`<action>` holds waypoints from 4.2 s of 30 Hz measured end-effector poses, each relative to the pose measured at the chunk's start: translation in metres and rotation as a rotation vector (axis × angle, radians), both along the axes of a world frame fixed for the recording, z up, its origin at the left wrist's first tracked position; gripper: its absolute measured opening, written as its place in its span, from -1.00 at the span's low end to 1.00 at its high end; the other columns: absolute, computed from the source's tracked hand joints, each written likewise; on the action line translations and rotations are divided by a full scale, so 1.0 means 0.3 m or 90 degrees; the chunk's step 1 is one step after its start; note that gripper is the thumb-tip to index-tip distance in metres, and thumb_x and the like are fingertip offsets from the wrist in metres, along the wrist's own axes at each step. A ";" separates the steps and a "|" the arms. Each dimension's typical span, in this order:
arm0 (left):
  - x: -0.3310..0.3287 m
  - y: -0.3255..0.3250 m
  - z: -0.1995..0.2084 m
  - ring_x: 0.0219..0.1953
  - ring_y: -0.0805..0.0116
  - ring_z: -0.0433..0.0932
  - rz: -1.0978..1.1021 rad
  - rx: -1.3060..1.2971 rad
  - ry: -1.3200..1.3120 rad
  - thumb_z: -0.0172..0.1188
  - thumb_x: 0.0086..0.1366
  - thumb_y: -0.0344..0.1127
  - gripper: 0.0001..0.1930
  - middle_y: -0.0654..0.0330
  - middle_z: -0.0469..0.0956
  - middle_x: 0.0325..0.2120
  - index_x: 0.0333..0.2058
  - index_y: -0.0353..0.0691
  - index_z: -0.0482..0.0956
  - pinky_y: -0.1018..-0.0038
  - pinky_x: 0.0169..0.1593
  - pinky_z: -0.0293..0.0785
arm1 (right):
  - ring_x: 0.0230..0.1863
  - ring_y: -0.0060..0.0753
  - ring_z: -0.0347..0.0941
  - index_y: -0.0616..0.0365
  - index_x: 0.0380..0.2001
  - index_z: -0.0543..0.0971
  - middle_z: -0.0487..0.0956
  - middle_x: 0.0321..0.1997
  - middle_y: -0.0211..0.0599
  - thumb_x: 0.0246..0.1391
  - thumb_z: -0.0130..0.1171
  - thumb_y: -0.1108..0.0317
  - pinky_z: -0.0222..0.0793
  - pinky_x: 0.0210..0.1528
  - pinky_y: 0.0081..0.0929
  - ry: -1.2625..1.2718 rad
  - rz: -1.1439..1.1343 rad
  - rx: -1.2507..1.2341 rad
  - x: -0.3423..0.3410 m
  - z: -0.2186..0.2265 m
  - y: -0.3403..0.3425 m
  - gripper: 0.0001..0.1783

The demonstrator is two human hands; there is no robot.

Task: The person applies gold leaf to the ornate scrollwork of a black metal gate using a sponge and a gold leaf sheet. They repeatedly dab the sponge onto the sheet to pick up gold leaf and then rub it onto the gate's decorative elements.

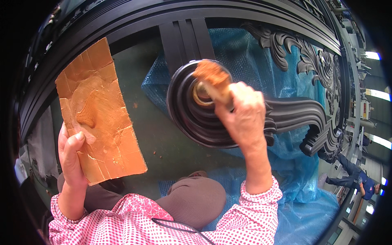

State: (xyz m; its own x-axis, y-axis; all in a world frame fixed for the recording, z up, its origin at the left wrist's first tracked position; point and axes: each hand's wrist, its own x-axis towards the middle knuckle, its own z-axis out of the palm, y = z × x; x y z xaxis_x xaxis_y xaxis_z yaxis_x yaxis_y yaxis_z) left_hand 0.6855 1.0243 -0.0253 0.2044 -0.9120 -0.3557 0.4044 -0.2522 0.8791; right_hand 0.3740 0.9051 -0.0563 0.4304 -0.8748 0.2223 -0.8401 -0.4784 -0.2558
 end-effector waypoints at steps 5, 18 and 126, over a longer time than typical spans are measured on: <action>-0.006 0.004 0.007 -0.13 0.35 0.50 0.002 0.005 0.001 0.03 0.18 -0.37 -0.51 0.04 0.44 -0.09 0.08 -0.42 0.22 0.43 -0.05 0.47 | -0.36 -0.19 0.42 0.10 -0.44 0.47 0.46 -0.45 -0.30 -0.20 0.29 0.32 0.24 -0.24 -0.29 -0.001 0.066 0.010 0.038 -0.010 0.028 -0.76; 0.000 0.016 0.017 -0.12 0.36 0.50 -0.007 -0.010 -0.012 0.04 0.17 -0.36 -0.50 0.04 0.44 -0.09 0.08 -0.42 0.22 0.44 -0.04 0.46 | -0.37 -0.18 0.41 0.12 -0.45 0.44 0.43 -0.46 -0.28 -0.15 0.28 0.32 0.23 -0.29 -0.28 -0.002 -0.030 -0.097 -0.030 0.015 -0.057 -0.77; 0.034 0.042 0.027 -0.03 0.31 0.48 0.027 -0.058 0.064 0.00 0.17 -0.45 -0.48 0.03 0.41 -0.02 0.12 -0.43 0.18 0.40 0.05 0.43 | -0.37 -0.15 0.46 0.15 -0.48 0.52 0.50 -0.48 -0.23 -0.16 0.30 0.29 0.31 -0.29 -0.26 -0.152 0.048 0.034 0.087 -0.028 -0.037 -0.79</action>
State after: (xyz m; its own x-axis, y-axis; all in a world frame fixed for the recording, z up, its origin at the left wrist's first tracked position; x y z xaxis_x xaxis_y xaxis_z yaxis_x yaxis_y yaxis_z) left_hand 0.6955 1.0369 -0.0172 0.2108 -0.9326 -0.2931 0.4999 -0.1548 0.8521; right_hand 0.3999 0.8939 -0.0646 0.4353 -0.8559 0.2793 -0.7156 -0.5171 -0.4695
